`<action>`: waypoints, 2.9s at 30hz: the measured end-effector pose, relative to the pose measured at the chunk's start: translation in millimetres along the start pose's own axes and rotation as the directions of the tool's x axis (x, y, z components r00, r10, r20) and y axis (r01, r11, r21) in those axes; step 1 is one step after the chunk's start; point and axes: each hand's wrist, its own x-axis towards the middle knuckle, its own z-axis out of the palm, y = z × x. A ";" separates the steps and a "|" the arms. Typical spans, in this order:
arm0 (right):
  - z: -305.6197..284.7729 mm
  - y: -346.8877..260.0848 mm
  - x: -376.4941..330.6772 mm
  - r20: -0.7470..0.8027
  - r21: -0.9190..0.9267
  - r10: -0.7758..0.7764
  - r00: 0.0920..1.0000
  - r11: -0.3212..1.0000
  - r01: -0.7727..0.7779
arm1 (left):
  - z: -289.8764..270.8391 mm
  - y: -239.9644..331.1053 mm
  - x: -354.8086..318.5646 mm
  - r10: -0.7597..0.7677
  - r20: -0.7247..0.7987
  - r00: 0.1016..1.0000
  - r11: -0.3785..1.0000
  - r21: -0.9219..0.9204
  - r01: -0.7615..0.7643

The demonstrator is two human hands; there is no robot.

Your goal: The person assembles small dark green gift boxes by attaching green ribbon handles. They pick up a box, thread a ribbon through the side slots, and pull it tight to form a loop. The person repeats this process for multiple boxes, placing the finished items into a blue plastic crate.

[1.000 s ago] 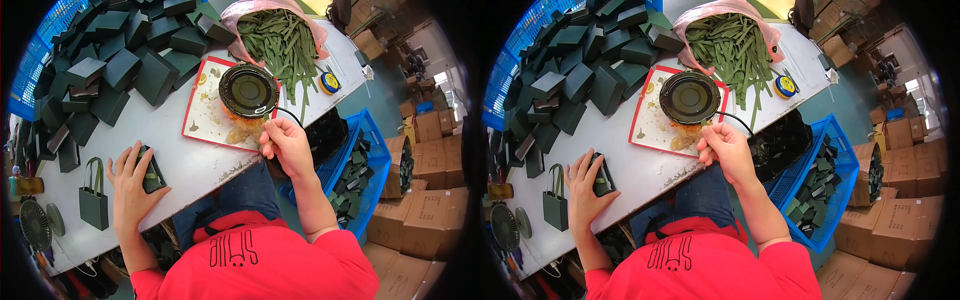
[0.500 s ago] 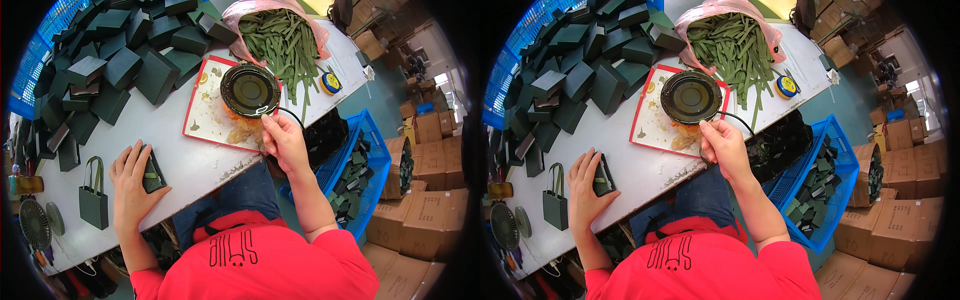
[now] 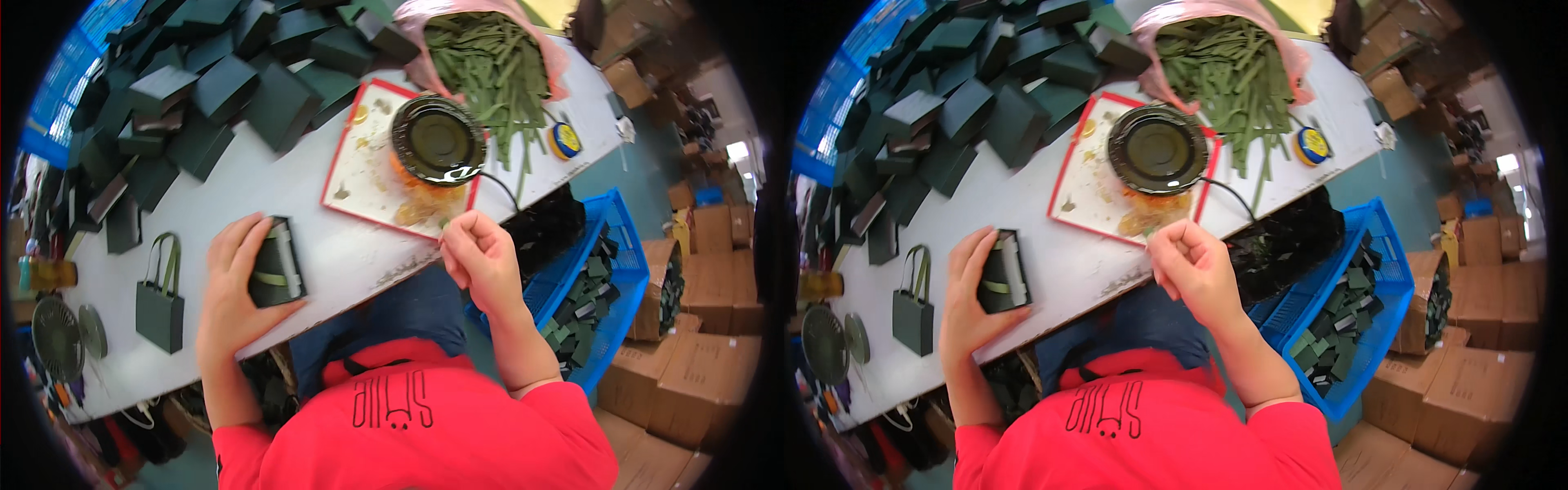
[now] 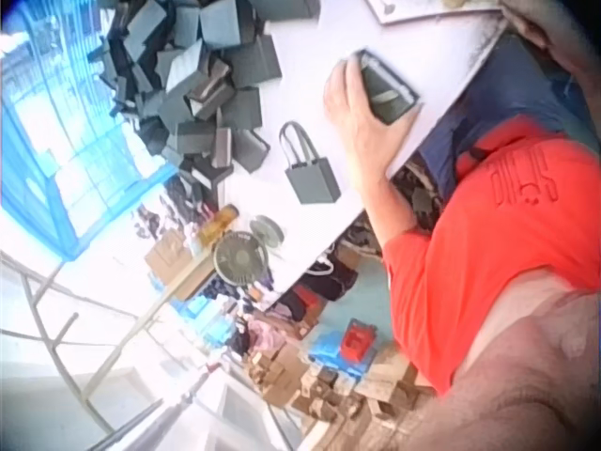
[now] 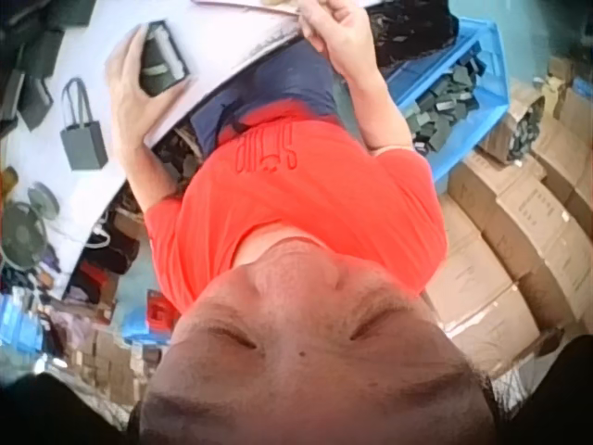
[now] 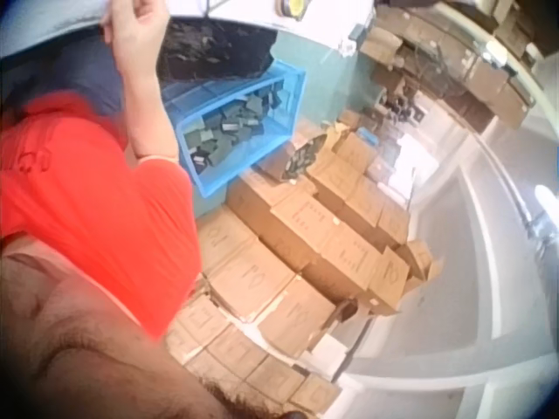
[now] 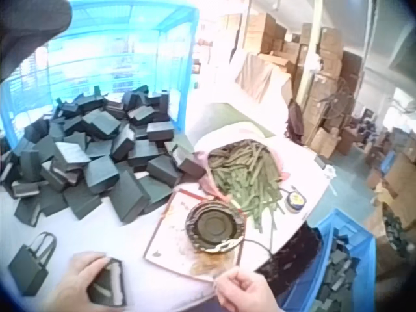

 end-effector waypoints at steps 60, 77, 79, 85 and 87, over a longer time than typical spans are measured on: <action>3.6 37.9 -16.8 -0.061 0.591 0.017 0.998 0.806 0.022 | 3.3 12.3 -10.3 0.174 -0.010 0.985 0.982 -0.066 -0.175; -13.2 15.2 14.5 -0.132 0.212 -0.079 0.988 0.971 0.106 | 7.2 17.7 -3.2 0.173 0.045 0.984 0.984 -0.060 -0.170; -15.7 13.8 20.4 -0.140 0.136 -0.091 0.986 0.985 0.110 | 9.7 23.1 1.7 0.186 0.063 0.981 0.981 -0.066 -0.182; -16.0 9.8 31.2 -0.146 0.055 -0.071 0.987 0.995 0.079 | 13.7 33.5 9.5 0.200 0.032 0.979 0.975 -0.107 -0.196; -17.3 9.6 33.2 -0.142 0.062 -0.069 0.987 0.995 0.079 | 13.9 33.2 9.3 0.199 0.032 0.980 0.975 -0.108 -0.194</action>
